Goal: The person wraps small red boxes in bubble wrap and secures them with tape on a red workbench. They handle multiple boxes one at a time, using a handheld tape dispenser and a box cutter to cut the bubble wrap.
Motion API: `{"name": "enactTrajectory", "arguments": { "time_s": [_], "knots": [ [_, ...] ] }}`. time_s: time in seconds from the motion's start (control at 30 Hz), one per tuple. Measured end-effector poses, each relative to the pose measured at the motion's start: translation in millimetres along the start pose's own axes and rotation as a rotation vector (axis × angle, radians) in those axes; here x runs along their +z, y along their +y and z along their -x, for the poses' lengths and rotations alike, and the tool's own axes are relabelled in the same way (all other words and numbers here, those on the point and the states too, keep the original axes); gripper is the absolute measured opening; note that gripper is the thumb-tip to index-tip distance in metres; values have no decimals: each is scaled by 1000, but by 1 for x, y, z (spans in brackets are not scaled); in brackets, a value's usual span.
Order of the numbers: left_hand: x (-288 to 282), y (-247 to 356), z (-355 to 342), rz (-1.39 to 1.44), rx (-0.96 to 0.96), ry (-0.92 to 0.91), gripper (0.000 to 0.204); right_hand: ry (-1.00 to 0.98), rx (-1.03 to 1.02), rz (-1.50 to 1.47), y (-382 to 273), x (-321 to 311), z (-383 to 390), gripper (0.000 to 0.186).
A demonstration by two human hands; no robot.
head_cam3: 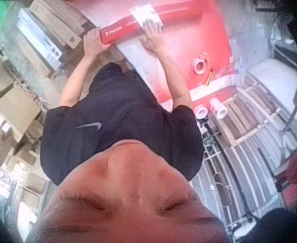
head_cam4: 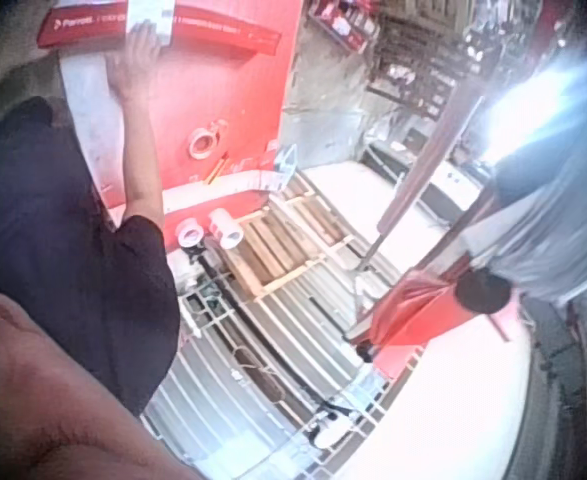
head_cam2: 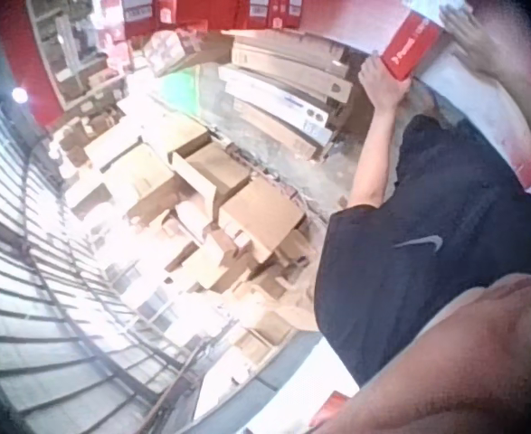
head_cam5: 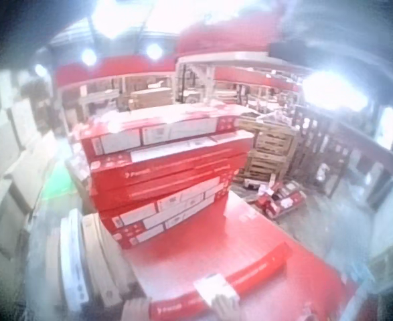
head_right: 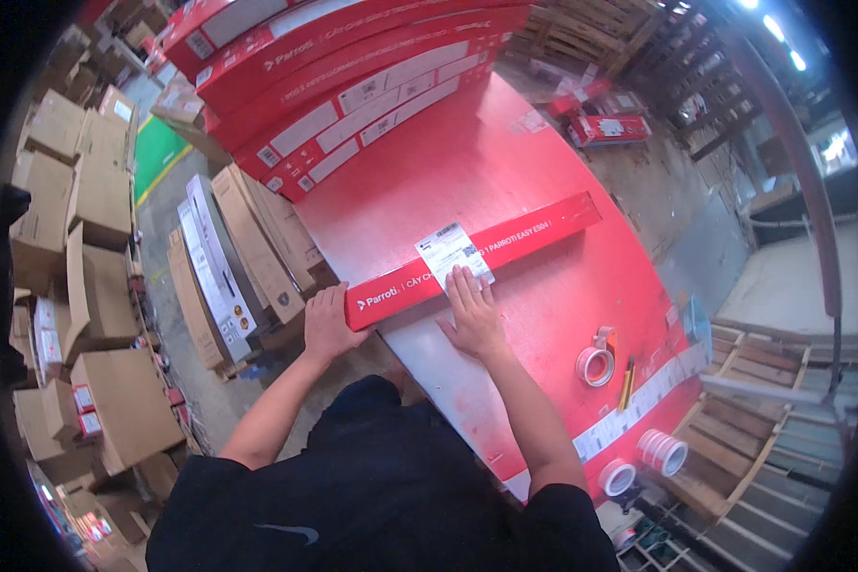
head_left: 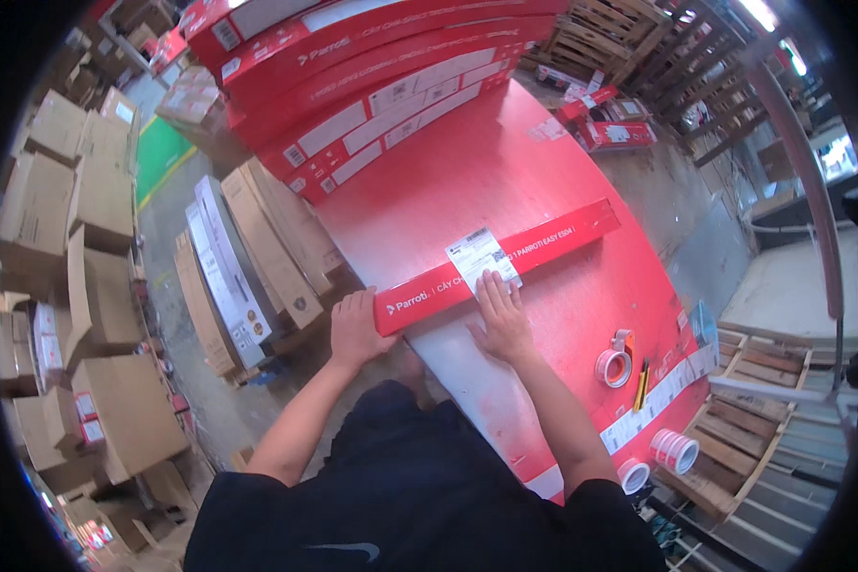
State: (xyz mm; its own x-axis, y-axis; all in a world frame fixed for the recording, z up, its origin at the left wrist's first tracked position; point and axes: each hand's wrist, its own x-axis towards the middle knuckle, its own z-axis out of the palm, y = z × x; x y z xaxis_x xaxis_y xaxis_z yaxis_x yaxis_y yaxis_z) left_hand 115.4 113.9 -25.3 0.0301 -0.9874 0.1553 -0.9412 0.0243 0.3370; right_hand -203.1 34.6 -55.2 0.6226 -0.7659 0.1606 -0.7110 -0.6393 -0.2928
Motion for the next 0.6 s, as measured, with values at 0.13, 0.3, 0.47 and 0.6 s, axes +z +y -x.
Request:
{"name": "enactTrajectory", "arguments": {
  "time_s": [0.13,0.3,0.47,0.6],
  "knots": [
    [-3,-3,-4,-26,-12,-71,93,-69,-49,-13,20,-30,-40,68],
    [-4,0,-15,-82,-11,-160,85,-507,131,-65,40,-55,-137,42],
    [-11,-10,-49,-46,22,-317,75,-359,-8,-183,22,-37,-147,50],
    [-18,-37,-103,228,-85,-688,89,-195,-264,-56,23,-23,-142,48]
  ]
}}
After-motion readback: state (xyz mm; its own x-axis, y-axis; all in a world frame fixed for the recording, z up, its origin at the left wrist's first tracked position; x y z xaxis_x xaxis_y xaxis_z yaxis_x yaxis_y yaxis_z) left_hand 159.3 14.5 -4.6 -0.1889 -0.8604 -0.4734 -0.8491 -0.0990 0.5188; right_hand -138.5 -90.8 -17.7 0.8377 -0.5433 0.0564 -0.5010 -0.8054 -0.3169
